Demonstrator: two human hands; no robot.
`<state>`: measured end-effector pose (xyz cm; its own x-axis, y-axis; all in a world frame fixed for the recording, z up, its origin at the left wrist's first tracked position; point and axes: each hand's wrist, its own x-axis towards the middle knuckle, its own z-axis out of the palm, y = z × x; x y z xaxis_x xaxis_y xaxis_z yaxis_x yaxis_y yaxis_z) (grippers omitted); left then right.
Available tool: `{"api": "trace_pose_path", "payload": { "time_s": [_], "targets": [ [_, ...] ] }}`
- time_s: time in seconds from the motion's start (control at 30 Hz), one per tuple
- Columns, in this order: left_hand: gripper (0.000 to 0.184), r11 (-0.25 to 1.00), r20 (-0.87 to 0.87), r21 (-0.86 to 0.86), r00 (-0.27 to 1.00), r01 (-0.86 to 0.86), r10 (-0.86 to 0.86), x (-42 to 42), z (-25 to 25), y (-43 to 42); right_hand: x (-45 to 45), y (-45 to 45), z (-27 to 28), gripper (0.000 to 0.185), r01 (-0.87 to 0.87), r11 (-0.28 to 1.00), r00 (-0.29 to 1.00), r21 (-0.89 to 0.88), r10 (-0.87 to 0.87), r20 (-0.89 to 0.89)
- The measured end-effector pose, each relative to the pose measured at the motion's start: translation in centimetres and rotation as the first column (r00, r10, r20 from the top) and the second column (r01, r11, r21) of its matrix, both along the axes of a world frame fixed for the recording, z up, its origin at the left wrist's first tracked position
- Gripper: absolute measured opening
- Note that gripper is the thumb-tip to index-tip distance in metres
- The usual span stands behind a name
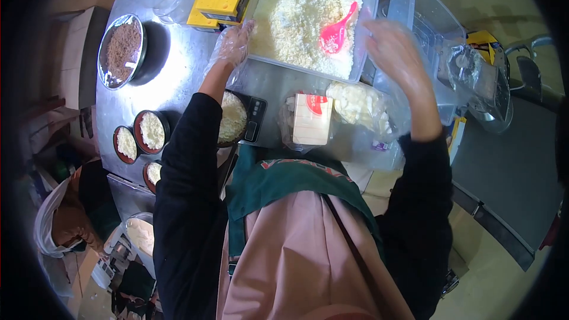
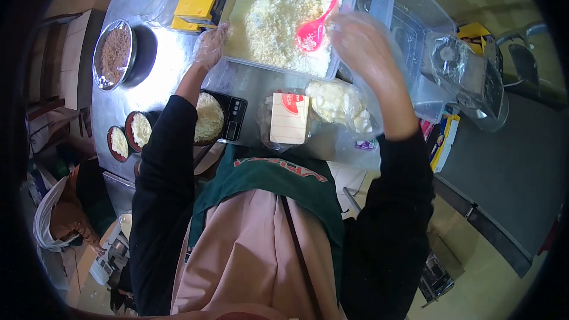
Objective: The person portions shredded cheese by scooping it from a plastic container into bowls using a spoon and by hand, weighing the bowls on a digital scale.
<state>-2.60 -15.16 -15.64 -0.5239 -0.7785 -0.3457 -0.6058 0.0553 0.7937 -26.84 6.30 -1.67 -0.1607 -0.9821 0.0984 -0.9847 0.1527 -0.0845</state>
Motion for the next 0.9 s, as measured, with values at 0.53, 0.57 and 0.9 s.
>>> {"api": "trace_pose_path", "payload": {
  "time_s": [0.53, 0.57, 0.9],
  "targets": [
    [0.064, 0.999, 0.007, 0.007, 0.999, -0.034, 0.034, 0.2, -0.9, 0.0, -1.7, -7.7, -1.3, 0.025, -0.015, 0.943, 0.982, 0.333, 0.076, -0.173],
    [0.064, 0.999, 0.007, 0.043, 1.0, -0.013, 0.013, 0.3, -0.5, -0.2, -0.4, -8.5, -1.8, 0.025, -0.014, 0.943, 0.982, 0.333, 0.075, -0.171],
    [0.063, 0.997, -0.011, 0.08, 1.0, 0.009, -0.008, 0.3, 0.9, -0.1, -5.0, -9.1, -9.1, 0.022, 0.045, 0.881, 0.983, 0.471, 0.045, -0.178]
  ]
}}
